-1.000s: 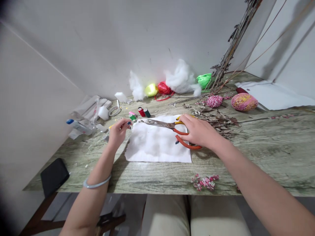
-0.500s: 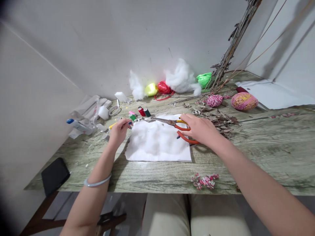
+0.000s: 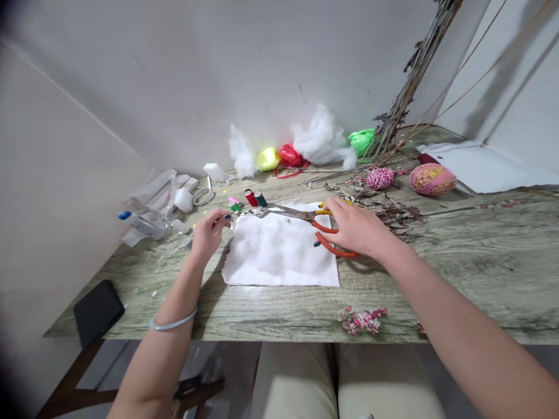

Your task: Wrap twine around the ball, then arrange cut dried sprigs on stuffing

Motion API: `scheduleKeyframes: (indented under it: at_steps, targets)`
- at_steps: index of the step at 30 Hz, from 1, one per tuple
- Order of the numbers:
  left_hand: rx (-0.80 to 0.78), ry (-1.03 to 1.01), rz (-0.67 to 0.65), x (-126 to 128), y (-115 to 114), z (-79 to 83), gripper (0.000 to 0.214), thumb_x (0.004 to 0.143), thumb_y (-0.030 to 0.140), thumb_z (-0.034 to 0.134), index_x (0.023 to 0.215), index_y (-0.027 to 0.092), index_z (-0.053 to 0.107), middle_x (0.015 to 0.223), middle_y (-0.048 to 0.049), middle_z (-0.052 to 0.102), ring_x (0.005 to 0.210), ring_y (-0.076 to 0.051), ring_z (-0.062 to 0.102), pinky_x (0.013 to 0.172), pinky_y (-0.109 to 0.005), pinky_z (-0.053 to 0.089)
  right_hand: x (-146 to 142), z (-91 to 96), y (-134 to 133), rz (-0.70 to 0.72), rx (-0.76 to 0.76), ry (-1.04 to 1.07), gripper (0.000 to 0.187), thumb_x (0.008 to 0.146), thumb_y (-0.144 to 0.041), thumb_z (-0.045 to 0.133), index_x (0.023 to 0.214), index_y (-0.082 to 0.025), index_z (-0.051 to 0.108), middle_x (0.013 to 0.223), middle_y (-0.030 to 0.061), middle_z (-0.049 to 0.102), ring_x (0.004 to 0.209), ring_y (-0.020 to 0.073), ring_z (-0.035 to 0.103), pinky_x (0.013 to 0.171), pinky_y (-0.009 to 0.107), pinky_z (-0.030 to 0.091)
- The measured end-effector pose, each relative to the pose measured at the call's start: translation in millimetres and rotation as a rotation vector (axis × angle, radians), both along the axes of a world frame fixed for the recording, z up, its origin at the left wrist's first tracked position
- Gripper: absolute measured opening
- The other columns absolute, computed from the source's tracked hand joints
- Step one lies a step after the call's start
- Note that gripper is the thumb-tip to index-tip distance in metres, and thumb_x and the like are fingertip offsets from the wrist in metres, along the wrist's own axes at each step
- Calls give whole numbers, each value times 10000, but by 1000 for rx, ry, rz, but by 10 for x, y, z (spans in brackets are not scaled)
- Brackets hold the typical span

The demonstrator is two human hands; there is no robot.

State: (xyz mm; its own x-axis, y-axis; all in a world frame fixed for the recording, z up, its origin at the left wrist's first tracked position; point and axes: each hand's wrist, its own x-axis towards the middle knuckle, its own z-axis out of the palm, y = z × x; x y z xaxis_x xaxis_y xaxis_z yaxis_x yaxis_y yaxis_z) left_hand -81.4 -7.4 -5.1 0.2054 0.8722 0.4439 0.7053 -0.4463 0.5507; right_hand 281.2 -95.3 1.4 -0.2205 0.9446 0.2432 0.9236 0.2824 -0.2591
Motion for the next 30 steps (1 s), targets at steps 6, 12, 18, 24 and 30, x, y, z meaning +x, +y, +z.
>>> scheduleKeyframes:
  at_steps: [6, 12, 18, 24, 30]
  targets:
    - [-52, -28, -16, 52, -35, 4, 165, 860, 252, 481, 793, 196, 621, 709, -3, 610, 698, -156, 572, 692, -270, 422, -29, 7, -13, 45, -13, 5, 438, 817, -564, 579, 1084, -225, 501, 1166, 104, 652, 922, 279, 658, 629, 314, 418]
    - [-70, -1, -43, 87, -41, -24, 175, 854, 238, 475, 785, 200, 631, 749, -14, 633, 725, -159, 581, 722, -277, 440, -32, -21, -2, 70, -25, 2, 281, 856, -453, 560, 1052, -253, 545, 1012, 37, 680, 747, 205, 644, 551, 276, 362]
    - [-51, -11, -14, 40, -7, -26, 162, 857, 244, 475, 781, 200, 612, 691, -1, 606, 703, -159, 576, 705, -270, 431, 1, -51, 12, 4, -23, -15, 298, 861, -482, 538, 1043, -246, 541, 1032, 59, 688, 783, 232, 655, 544, 284, 353]
    - [-53, -2, -18, 66, -35, -16, 156, 853, 235, 476, 783, 201, 611, 731, -9, 619, 719, -161, 581, 713, -274, 434, -44, 8, -30, 30, -12, -1, 424, 819, -543, 578, 1093, -225, 522, 1150, 105, 665, 903, 285, 663, 618, 325, 426]
    - [-59, 10, -31, 91, -45, -22, 166, 850, 217, 471, 801, 203, 629, 747, -15, 626, 746, -170, 583, 746, -284, 440, -28, -39, -2, 73, -23, -33, 288, 852, -478, 568, 1046, -268, 535, 1047, 54, 682, 813, 238, 663, 555, 290, 390]
